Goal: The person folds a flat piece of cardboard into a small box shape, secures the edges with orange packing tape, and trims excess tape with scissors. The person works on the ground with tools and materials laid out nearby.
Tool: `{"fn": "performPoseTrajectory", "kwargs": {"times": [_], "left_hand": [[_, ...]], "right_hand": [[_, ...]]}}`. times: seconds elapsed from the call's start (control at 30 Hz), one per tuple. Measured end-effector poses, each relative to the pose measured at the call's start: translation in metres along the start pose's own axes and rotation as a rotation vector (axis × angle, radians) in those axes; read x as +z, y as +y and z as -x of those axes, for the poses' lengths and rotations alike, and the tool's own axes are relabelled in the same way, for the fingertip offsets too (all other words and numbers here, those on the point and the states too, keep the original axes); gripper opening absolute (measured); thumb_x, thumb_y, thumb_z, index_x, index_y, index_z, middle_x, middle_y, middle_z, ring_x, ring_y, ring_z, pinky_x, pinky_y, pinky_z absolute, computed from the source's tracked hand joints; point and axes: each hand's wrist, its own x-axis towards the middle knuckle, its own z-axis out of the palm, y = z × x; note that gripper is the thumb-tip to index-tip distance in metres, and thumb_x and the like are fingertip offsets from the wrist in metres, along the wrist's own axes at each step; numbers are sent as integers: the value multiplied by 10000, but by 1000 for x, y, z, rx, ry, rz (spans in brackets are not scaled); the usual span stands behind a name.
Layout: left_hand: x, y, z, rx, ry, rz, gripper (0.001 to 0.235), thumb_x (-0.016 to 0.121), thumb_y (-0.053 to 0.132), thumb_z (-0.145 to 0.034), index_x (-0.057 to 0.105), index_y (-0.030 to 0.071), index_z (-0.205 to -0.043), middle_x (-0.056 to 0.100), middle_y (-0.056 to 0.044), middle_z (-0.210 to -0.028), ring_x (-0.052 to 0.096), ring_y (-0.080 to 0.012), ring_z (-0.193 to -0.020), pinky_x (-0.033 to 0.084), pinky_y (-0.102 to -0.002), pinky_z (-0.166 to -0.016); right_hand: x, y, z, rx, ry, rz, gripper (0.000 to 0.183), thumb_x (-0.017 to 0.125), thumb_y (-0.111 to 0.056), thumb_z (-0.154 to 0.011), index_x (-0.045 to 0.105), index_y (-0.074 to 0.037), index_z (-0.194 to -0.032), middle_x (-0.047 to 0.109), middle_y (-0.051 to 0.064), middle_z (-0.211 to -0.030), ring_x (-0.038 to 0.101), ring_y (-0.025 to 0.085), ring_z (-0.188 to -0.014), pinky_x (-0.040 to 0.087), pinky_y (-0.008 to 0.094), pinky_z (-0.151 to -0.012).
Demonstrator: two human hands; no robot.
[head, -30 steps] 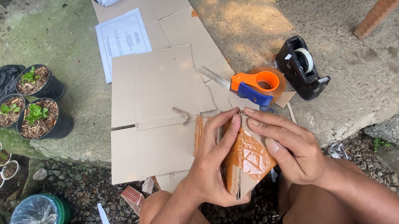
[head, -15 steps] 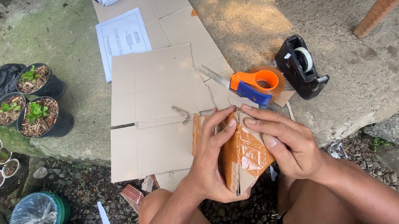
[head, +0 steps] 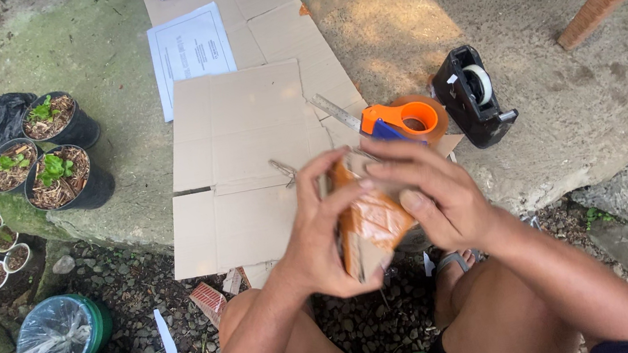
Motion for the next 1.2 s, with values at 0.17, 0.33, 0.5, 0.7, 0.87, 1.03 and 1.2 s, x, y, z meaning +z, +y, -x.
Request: {"fn": "performPoseTrajectory", "kwargs": {"times": [0.17,0.33,0.5,0.7,0.87,1.03,1.2], "left_hand": [[-23,-14,2,-74,200,-66,938,792,292,-675,395,259,-1524,292,-172,-1480,357,-331,-1404,341,-497,-1185],[-35,0,9,-63,332,-140,895,761,263,-730,352,194,-1523,284,-204,-1496,354,-345,-1399,322,-479,-1179],[-33,10,16,-27,417,-86,906,778,283,-766,311,169,-1534,259,-242,-1542,341,-360,-1410,344,-468,-1145],[-21,11,28,1,412,-29,914,775,286,-749,313,173,-1530,258,-225,-1537,341,-373,-1415,295,-495,-1176],[-21,23,31,1,403,-19,909,780,292,-756,319,183,-1532,256,-230,-1496,342,-378,-1419,300,-487,-1178],[-24,41,35,31,408,-51,913,775,294,-748,320,181,-1531,261,-244,-1506,344,-386,-1421,305,-499,-1176],[-16,73,56,44,371,-82,928,777,296,-703,337,173,-1511,287,-271,-1507,342,-417,-1431,308,-544,-1218]], "right_hand": [[-18,46,3,145,159,-69,409,463,-303,-1134,483,35,-1363,550,205,-1347,607,326,-1251,515,417,-1083],[15,140,40,655,-67,313,512,622,-358,-931,616,15,-1283,652,200,-1170,719,309,-1059,608,419,-899],[55,237,86,765,-462,852,728,760,-520,-853,563,71,-1228,630,271,-1190,640,420,-1115,552,477,-894],[68,279,109,972,-583,849,663,749,-481,-873,560,3,-1285,692,245,-1180,676,401,-1116,526,504,-954],[61,277,104,1076,-561,784,520,750,-437,-889,623,-84,-1249,727,209,-1167,691,389,-1113,533,504,-961],[29,253,104,996,-141,588,491,747,-371,-948,624,-57,-1305,718,224,-1173,689,398,-1090,536,493,-946],[-34,185,104,760,425,-502,466,677,-194,-1022,527,-9,-1423,655,91,-1332,615,191,-1217,451,367,-1116]]}}
